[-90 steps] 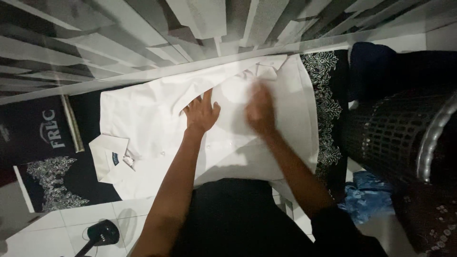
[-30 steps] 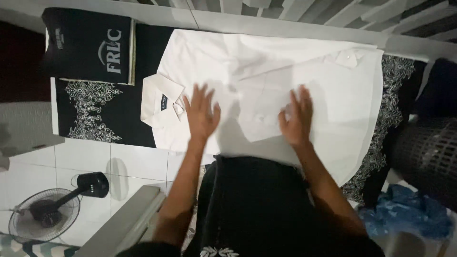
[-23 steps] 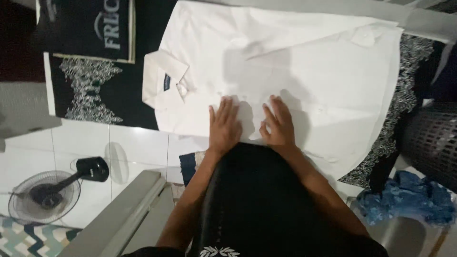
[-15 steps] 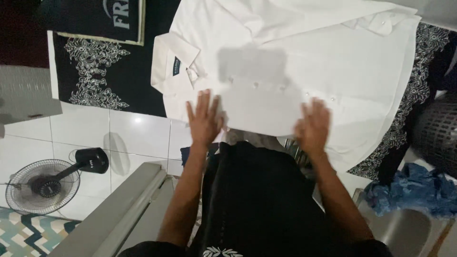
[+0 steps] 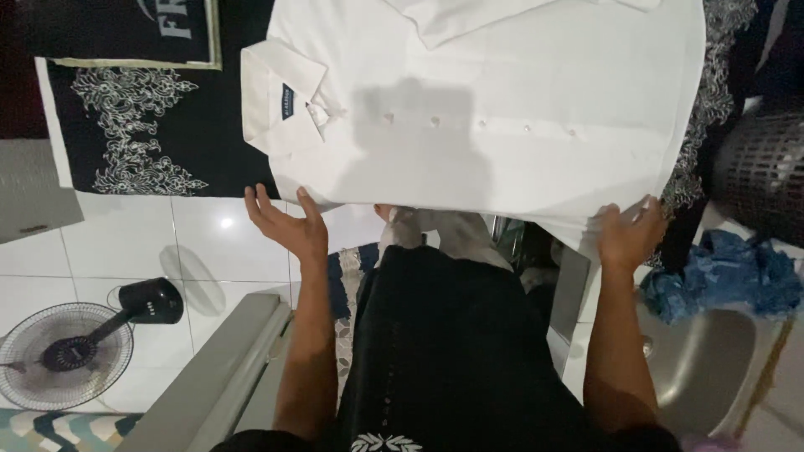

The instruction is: Folding a white long-sleeved dress shirt on a low surface.

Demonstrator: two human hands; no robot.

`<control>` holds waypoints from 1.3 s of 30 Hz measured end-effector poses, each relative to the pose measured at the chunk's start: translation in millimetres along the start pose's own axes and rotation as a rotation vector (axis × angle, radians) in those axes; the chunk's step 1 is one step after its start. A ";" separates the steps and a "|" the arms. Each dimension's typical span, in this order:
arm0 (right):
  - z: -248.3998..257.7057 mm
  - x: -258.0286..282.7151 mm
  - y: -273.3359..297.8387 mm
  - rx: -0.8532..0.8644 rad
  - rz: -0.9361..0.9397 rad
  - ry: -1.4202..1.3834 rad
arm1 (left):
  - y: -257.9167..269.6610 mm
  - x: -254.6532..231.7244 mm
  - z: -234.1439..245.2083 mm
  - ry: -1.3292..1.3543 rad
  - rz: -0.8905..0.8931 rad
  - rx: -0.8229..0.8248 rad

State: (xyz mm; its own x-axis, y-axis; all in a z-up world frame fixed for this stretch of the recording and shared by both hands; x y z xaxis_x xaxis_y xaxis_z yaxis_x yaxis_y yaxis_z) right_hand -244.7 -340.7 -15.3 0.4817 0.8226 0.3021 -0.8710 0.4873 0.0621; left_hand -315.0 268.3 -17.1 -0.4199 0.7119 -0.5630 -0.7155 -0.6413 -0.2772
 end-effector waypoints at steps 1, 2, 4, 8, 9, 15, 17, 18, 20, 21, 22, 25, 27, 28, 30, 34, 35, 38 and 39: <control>0.5 -9.4 2.7 0.005 -0.003 -0.002 | 4.6 -0.3 -1.0 -0.006 -0.002 0.002; 1.5 -20.5 5.7 0.007 -0.042 -0.128 | 9.2 0.2 -0.7 0.009 0.016 -0.015; 0.6 -26.0 4.5 0.015 -0.070 -0.266 | 12.3 4.7 0.1 0.016 0.034 -0.048; 9.4 -32.3 2.2 0.168 -0.097 -0.429 | 21.1 6.9 -4.7 0.257 0.247 0.050; 8.5 -33.9 3.3 0.229 -0.134 -0.425 | 21.9 6.7 -5.0 0.352 0.354 0.108; -15.6 -81.8 -2.9 0.473 -0.232 -0.385 | 54.9 52.6 -37.9 0.596 0.596 0.280; -4.9 -58.8 8.1 0.512 -0.231 -0.365 | 63.3 54.9 -37.2 0.605 0.662 0.329; -0.4 -46.7 13.7 0.551 -0.225 -0.346 | 68.1 56.5 -38.8 0.615 0.730 0.375; -4.0 -53.7 16.6 0.560 -0.242 -0.392 | 79.2 59.8 -37.0 0.576 0.717 0.402; -6.9 -54.9 18.4 0.574 -0.252 -0.438 | 83.2 62.6 -35.3 0.536 0.707 0.421; -4.4 -50.3 21.2 0.571 -0.257 -0.440 | 86.1 60.9 -31.4 0.536 0.703 0.426; -3.5 -48.3 25.9 0.570 -0.316 -0.515 | 89.1 53.7 -19.5 0.492 0.598 0.387; -12.2 -60.7 28.5 0.574 -0.370 -0.636 | 88.5 51.2 -8.3 0.438 0.503 0.328; -10.0 -63.0 28.9 0.576 -0.372 -0.638 | 87.8 48.9 -6.1 0.435 0.502 0.328; -5.9 -65.7 29.7 0.613 -0.367 -0.643 | 84.9 42.5 2.4 0.348 0.427 0.275; -2.7 -98.9 21.0 0.626 -0.362 -0.609 | 80.6 31.1 20.8 0.323 0.387 0.223; 0.4 -107.0 17.1 0.632 -0.353 -0.674 | 79.3 29.0 24.4 0.329 0.389 0.207; 13.1 -117.6 9.1 0.654 -0.312 -0.792 | 70.6 20.4 32.6 0.334 0.405 0.177; 17.9 -117.4 7.0 0.671 -0.278 -0.847 | 67.9 18.1 35.9 0.332 0.419 0.161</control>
State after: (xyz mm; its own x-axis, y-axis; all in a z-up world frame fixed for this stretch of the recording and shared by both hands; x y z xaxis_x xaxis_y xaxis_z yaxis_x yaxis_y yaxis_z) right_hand -309.1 -439.1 -33.3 0.6698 0.1195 0.7328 -0.7416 0.1560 0.6524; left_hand -391.2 248.0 -18.2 -0.5069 0.2603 -0.8218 -0.6123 -0.7798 0.1306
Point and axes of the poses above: each hand's wrist, its own y-axis away from the middle knuckle, its own z-axis out of the back of the hand, x = y × z, the point moved 5 cm from there along -y, towards the middle knuckle
